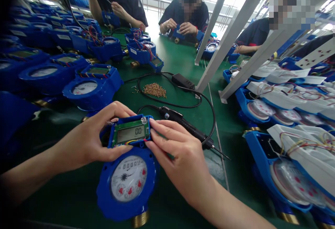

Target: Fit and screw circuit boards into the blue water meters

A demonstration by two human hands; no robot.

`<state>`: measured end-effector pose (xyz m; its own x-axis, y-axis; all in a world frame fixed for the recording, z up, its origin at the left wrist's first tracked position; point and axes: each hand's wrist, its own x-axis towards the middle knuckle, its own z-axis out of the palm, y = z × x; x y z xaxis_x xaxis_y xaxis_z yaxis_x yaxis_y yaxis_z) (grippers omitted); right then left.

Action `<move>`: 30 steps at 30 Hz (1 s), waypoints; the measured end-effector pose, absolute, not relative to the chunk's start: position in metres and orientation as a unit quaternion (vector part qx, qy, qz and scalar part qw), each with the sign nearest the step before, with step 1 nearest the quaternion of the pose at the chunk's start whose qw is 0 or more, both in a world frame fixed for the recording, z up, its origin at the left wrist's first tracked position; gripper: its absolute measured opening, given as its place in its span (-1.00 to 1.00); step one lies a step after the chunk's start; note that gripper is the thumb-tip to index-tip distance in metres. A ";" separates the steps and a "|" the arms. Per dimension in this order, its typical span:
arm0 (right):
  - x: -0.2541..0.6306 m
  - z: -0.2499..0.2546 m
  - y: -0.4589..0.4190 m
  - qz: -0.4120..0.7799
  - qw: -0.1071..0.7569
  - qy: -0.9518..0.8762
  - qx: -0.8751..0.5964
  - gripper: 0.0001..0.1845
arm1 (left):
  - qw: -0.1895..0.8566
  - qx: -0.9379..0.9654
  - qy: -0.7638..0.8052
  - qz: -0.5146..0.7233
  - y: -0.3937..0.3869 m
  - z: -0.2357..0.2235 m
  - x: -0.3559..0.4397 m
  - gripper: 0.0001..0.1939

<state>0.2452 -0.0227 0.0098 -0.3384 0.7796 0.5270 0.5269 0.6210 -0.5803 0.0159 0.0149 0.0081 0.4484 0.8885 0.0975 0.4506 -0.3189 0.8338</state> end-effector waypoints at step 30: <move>0.281 0.015 0.028 0.355 0.229 -0.877 -0.229 -0.63 | 0.395 0.710 0.484 0.325 0.004 0.010 0.036 -0.57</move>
